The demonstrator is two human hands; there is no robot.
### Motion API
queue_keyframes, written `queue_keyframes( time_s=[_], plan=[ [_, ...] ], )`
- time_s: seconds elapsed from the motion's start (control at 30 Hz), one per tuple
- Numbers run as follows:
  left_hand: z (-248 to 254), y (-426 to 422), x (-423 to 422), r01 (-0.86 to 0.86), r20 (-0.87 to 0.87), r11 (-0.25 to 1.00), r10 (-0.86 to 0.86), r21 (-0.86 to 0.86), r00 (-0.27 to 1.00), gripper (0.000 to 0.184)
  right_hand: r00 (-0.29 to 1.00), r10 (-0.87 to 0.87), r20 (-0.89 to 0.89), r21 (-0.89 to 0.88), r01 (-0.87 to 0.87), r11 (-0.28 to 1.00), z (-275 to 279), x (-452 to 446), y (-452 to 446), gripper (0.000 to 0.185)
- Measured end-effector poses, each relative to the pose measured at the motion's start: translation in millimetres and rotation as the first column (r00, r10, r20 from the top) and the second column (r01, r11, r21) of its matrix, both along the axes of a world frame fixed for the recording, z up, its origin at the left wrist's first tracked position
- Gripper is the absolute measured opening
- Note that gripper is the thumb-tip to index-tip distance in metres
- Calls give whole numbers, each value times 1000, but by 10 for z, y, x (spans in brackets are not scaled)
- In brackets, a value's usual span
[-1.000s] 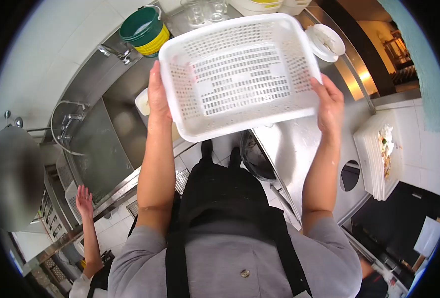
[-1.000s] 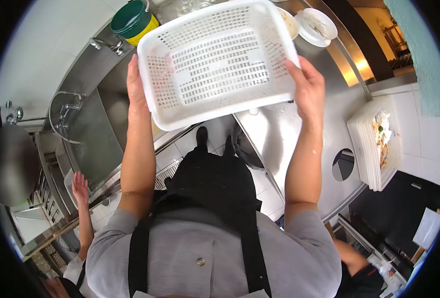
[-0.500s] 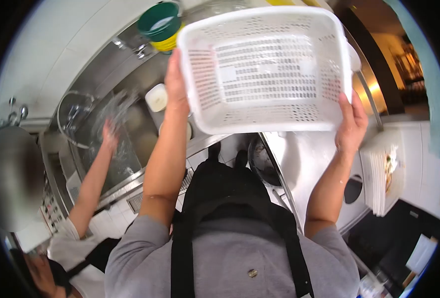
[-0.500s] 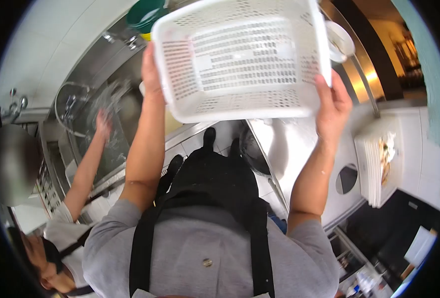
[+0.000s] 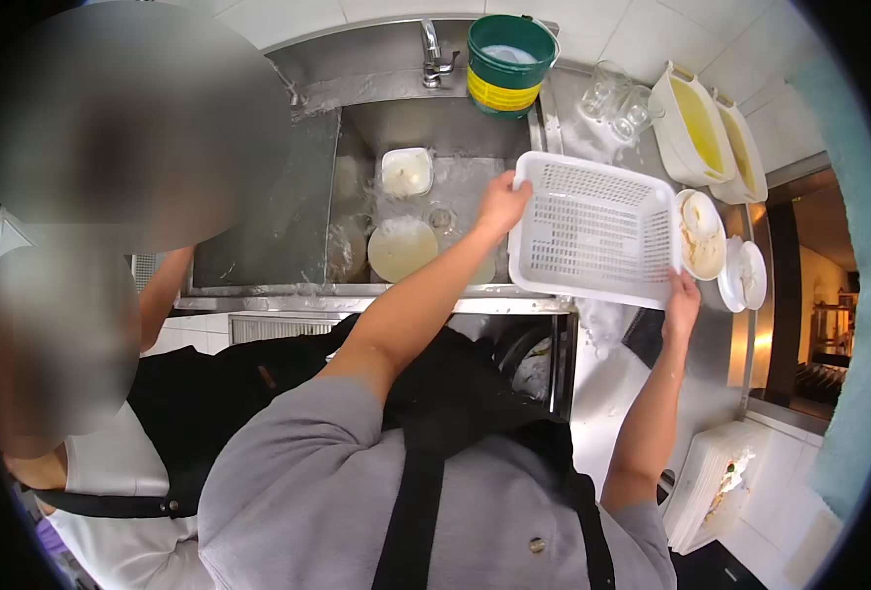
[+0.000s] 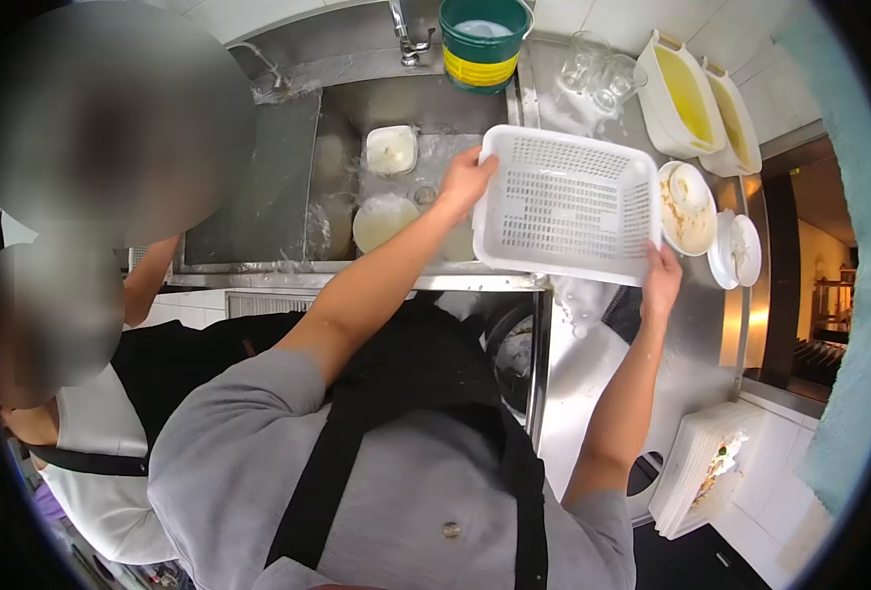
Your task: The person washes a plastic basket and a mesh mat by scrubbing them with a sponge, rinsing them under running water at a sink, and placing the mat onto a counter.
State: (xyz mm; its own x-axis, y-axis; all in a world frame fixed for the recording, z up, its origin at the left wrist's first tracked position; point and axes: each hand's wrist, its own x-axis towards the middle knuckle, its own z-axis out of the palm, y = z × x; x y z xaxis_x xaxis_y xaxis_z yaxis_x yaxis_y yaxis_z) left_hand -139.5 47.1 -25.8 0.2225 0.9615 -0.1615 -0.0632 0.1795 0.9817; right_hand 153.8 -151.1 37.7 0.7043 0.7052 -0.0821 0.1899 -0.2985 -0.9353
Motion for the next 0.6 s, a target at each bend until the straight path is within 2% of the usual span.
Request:
queue_keyframes(
  time_s=[0.03,0.07,0.1,0.13,0.17,0.23,0.27,0.33,0.4,0.43,0.5,0.53,0.6],
  plan=[
    [45,-29,-58,6,-64,999,-8,-31,998,28,1000,6,13,3,-6,1000,-31,66,53,27],
    [93,-45,-144,-6,-131,998,-2,-63,991,28,966,28,257,-130,6,992,-73,140,172,28],
    [104,-24,-206,-43,-125,997,35,-58,992,28,873,89,480,-246,36,969,-117,219,356,29],
    [82,-14,-237,-34,-200,999,27,-30,979,28,843,121,524,-186,-26,982,-12,163,567,29],
    [53,-21,-261,-23,-278,1000,18,-12,960,28,822,128,555,-229,2,973,107,123,839,30],
    [0,-27,-241,-45,-327,999,48,19,944,28,818,166,550,-47,-168,985,441,-248,1511,33],
    [4,-45,-239,-37,-300,999,42,23,953,29,815,284,504,-18,-319,947,614,-461,1879,35],
    [22,-48,-267,-48,-270,998,54,29,961,30,674,430,601,-81,-484,872,1073,-1110,2508,36],
    [26,-40,-333,77,-256,996,-63,45,965,33,559,574,599,-172,-610,774,1190,-1424,3213,35],
    [55,-47,-399,57,-258,998,-45,39,965,33,548,589,594,-175,-626,760,1140,-1516,3559,35],
    [156,-13,-536,223,-271,975,-212,11,939,36,501,718,483,-287,-684,671,987,-1536,4237,32],
    [177,10,-601,206,-276,979,-197,5,941,36,492,728,477,-286,-697,658,905,-1575,4475,32],
    [186,26,-683,338,-309,941,-326,-16,894,39,448,774,447,-452,-633,628,711,-1591,4848,35]
  ],
)
